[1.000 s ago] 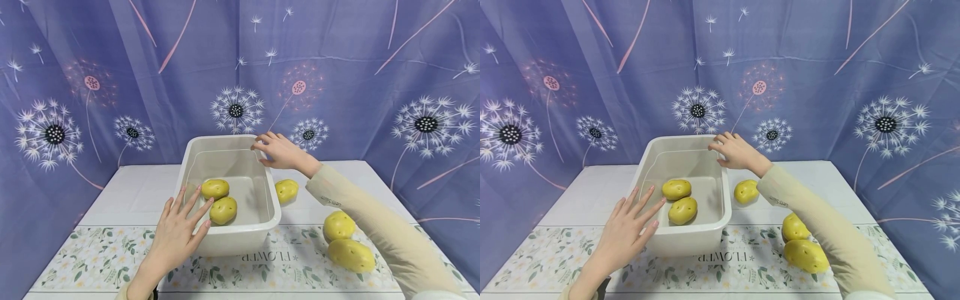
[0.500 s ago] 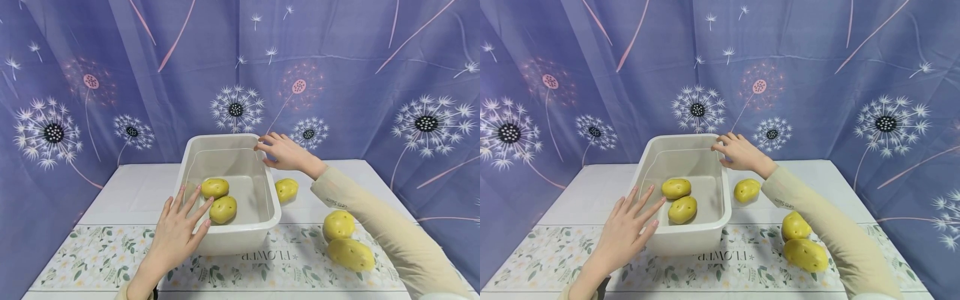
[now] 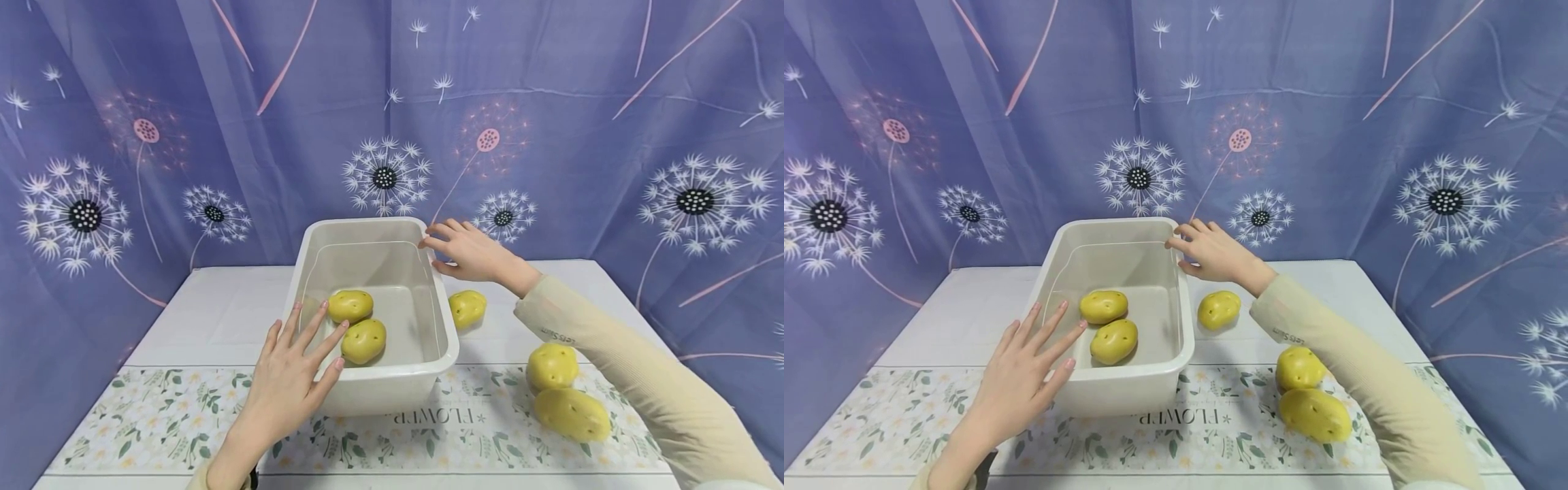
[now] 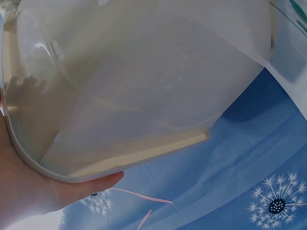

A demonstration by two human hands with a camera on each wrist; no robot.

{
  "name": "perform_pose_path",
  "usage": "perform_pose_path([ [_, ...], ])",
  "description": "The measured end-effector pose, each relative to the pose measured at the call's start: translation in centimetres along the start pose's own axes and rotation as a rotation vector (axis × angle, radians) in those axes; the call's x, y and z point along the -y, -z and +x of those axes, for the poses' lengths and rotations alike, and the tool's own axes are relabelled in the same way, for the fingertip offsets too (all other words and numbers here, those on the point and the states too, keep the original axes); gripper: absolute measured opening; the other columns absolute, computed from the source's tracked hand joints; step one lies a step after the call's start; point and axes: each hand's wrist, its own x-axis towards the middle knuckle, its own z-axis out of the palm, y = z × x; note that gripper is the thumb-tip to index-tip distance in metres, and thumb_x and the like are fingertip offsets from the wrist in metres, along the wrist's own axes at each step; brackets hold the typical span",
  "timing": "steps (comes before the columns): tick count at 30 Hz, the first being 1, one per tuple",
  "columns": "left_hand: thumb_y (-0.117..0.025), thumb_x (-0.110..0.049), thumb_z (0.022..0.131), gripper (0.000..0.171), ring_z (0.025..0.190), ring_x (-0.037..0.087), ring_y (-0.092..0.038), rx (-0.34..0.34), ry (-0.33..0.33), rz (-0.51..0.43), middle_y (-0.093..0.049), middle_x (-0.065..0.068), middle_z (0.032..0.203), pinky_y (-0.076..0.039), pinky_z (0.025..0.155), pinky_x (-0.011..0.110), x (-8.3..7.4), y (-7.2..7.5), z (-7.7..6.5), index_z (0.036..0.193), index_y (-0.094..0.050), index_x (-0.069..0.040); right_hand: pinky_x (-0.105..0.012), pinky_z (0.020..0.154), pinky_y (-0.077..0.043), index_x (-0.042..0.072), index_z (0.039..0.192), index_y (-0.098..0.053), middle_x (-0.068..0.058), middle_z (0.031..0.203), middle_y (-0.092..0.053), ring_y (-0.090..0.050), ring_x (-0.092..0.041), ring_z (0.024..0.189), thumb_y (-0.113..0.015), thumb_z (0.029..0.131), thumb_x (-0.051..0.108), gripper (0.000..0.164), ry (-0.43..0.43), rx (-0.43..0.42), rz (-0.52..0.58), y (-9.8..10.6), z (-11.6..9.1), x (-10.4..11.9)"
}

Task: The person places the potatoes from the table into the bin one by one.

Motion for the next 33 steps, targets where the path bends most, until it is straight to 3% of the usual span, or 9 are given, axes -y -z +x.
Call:
perform_pose_path([
  [18,-0.039,-0.043,0.09,0.044,0.134,0.039,-0.022,0.011,0.008,0.003,-0.031,0.003,0.145,-0.021,0.104,0.058,0.0,0.1,0.0,0.131,-0.045,-0.03,-0.044,0.074,-0.046,0.011,0.118,-0.051,-0.009,0.115,-0.056,-0.053,-0.028,0.099,-0.057,0.083,0.018,0.036,-0.003,-0.054,0.051,-0.7,-1.3,-0.4],
  [33,-0.038,-0.044,0.09,0.044,0.134,0.039,-0.022,0.006,0.003,0.009,-0.03,0.003,0.145,-0.021,0.104,0.058,0.0,0.1,-0.1,0.131,-0.045,-0.029,-0.045,0.072,-0.046,0.013,0.115,-0.053,-0.009,0.115,-0.056,-0.052,-0.029,0.099,-0.061,0.081,0.024,0.037,-0.048,-0.015,0.033,-1.9,-2.6,-0.4],
])
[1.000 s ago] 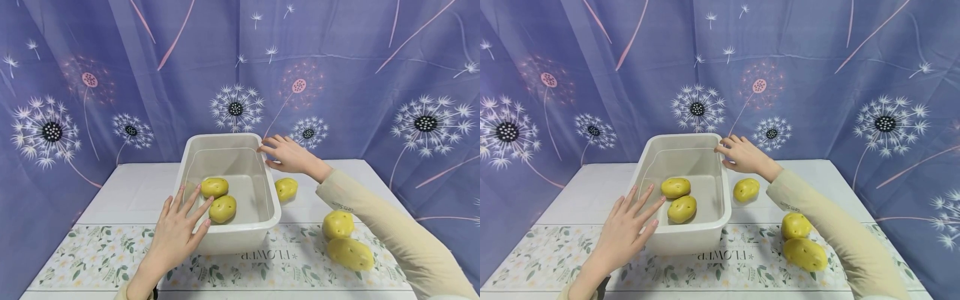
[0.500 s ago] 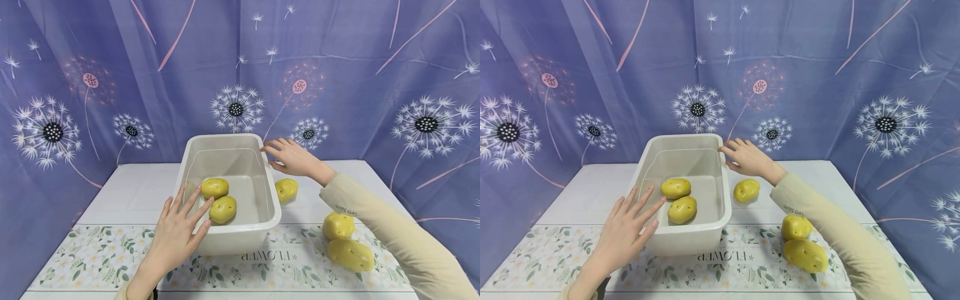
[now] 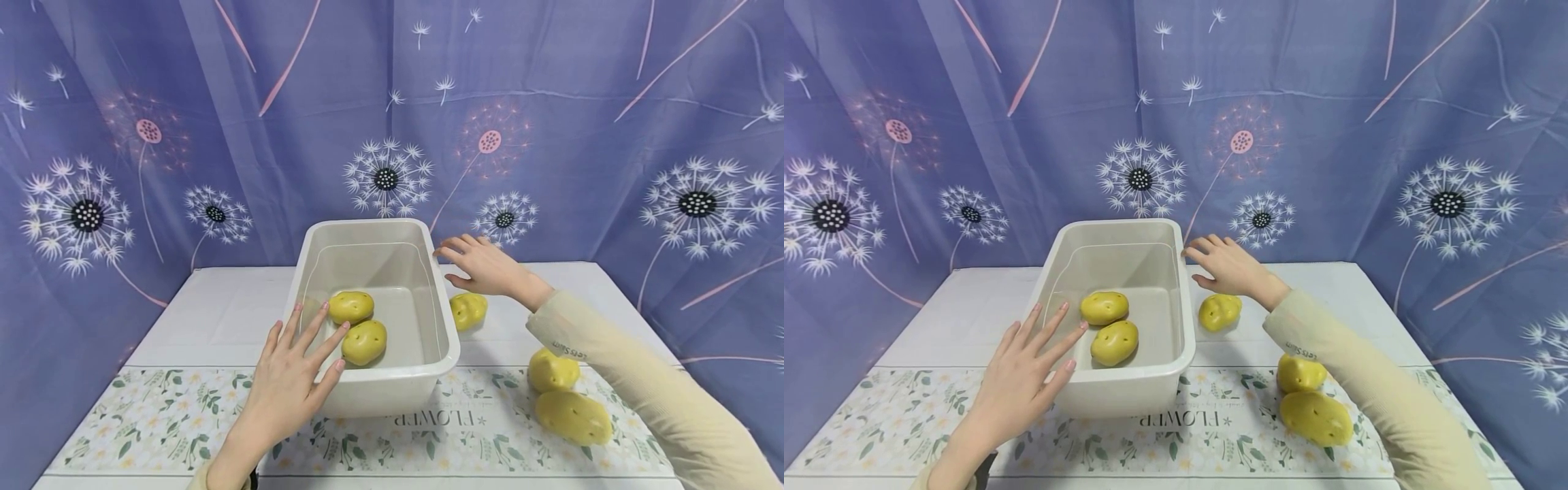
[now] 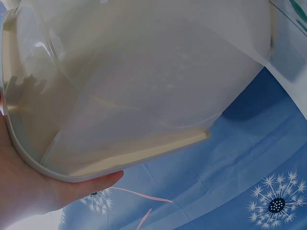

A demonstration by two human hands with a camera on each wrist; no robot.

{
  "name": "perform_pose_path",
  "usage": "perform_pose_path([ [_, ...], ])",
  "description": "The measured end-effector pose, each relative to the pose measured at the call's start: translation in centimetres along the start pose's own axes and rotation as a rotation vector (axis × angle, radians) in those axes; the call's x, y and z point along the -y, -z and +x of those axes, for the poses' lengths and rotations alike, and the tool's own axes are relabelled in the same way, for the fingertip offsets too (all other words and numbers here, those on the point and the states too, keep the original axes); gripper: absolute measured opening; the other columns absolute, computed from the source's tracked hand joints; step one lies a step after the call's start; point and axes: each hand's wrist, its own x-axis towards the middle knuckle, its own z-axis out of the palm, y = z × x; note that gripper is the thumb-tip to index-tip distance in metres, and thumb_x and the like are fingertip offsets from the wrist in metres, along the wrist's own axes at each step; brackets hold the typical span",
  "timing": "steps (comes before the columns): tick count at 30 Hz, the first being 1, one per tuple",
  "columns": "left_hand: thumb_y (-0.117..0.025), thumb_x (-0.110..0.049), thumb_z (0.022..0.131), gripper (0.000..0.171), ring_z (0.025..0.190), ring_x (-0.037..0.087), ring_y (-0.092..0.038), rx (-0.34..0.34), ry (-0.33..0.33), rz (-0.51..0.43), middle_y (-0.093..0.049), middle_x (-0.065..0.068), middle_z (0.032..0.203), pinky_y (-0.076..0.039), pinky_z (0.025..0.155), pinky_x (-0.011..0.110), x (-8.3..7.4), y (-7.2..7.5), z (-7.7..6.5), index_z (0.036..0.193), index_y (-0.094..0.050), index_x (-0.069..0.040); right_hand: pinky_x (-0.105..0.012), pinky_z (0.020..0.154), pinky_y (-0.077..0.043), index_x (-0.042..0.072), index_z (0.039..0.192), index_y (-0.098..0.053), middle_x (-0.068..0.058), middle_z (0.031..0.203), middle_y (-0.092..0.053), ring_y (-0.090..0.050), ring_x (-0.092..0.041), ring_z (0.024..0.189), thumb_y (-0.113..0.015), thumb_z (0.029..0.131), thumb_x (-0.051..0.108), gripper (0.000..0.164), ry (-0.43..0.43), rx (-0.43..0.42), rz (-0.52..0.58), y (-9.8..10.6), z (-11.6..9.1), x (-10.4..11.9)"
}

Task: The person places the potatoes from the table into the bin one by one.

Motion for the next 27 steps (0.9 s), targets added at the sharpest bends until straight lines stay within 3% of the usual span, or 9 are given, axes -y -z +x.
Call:
perform_pose_path([
  [13,-0.038,-0.044,0.09,0.044,0.134,0.039,-0.022,-0.01,-0.003,-0.004,-0.03,0.002,0.146,-0.022,0.103,0.058,0.1,-0.1,0.0,0.131,-0.046,-0.029,-0.047,0.08,-0.045,0.011,0.123,-0.049,-0.01,0.119,-0.054,-0.051,-0.029,0.104,-0.06,0.083,0.025,0.044,-0.042,0.028,0.041,-0.4,-0.6,-0.4],
  [27,-0.038,-0.044,0.09,0.044,0.134,0.039,-0.022,0.003,0.002,0.0,-0.03,0.002,0.146,-0.021,0.104,0.058,0.1,-0.1,0.0,0.132,-0.043,-0.03,-0.049,0.08,-0.046,0.012,0.116,-0.054,-0.01,0.114,-0.055,-0.052,-0.03,0.101,-0.062,0.081,0.027,0.038,-0.097,0.057,0.056,-1.7,-1.8,-1.5],
])
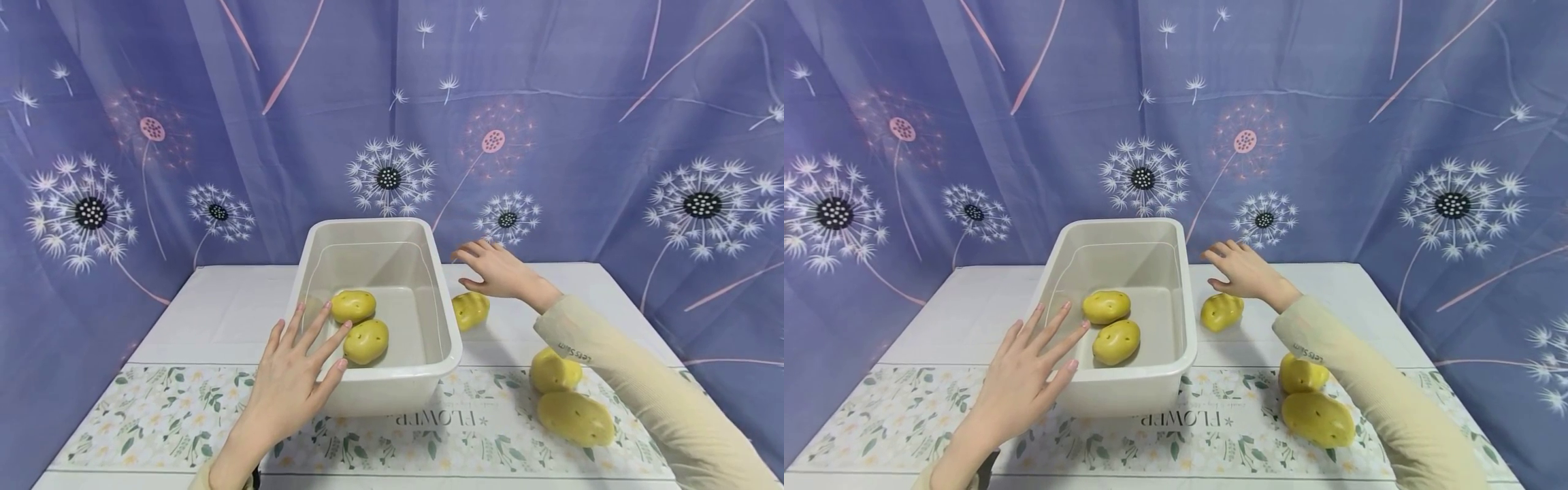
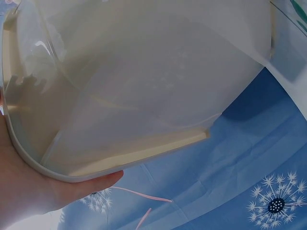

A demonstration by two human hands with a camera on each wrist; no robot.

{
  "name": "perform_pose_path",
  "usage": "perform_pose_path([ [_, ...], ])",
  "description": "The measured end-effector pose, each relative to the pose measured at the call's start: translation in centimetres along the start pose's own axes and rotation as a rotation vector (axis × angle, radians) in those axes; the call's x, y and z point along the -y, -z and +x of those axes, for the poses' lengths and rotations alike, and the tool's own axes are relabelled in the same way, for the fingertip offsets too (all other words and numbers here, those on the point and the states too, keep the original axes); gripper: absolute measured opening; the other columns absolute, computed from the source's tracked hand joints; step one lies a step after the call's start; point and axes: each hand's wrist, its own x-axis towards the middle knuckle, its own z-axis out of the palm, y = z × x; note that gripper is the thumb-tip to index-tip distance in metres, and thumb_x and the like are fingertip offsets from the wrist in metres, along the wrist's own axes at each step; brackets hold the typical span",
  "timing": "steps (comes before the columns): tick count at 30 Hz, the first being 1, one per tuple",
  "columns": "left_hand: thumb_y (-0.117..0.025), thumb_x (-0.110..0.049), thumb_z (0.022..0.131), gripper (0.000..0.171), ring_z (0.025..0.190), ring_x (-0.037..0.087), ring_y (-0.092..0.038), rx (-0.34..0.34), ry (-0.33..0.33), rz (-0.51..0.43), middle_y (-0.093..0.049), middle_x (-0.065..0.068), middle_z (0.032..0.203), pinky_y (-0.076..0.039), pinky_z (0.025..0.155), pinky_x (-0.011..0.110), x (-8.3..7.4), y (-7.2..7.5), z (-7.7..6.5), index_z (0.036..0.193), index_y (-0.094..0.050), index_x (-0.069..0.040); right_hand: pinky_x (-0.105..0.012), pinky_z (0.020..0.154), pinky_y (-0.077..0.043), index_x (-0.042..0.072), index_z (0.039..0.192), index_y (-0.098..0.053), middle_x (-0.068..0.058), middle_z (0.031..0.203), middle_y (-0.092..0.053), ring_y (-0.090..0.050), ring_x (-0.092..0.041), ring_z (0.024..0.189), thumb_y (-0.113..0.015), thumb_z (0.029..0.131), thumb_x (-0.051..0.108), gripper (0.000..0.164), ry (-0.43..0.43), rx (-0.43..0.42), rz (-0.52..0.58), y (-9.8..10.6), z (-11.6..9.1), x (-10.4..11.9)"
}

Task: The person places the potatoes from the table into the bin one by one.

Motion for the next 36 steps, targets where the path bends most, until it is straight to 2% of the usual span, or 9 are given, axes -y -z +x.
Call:
perform_pose_path([
  [14,-0.038,-0.044,0.09,0.044,0.133,0.039,-0.023,-0.001,-0.003,-0.004,-0.031,0.003,0.145,-0.022,0.103,0.058,-0.1,0.1,0.0,0.131,-0.045,-0.029,-0.046,0.078,-0.046,0.014,0.117,-0.054,-0.009,0.114,-0.056,-0.052,-0.029,0.104,-0.062,0.08,0.03,0.041,-0.027,0.04,-0.007,-0.8,-0.4,-0.4],
  [29,-0.038,-0.044,0.09,0.044,0.133,0.039,-0.024,-0.007,-0.003,-0.002,-0.032,0.003,0.145,-0.022,0.103,0.059,-0.1,0.2,0.1,0.131,-0.045,-0.03,-0.05,0.083,-0.045,0.01,0.116,-0.055,-0.011,0.117,-0.054,-0.051,-0.031,0.105,-0.063,0.079,0.03,0.043,-0.04,0.089,0.012,-1.8,-0.6,-0.6],
  [36,-0.038,-0.045,0.09,0.044,0.133,0.039,-0.023,-0.005,-0.003,-0.007,-0.033,0.003,0.145,-0.022,0.102,0.059,0.0,0.1,0.1,0.131,-0.045,-0.03,-0.05,0.077,-0.046,0.009,0.115,-0.055,-0.013,0.112,-0.056,-0.053,-0.031,0.096,-0.065,0.078,0.031,0.044,-0.041,0.105,0.0,-2.8,-1.0,-0.7],
])
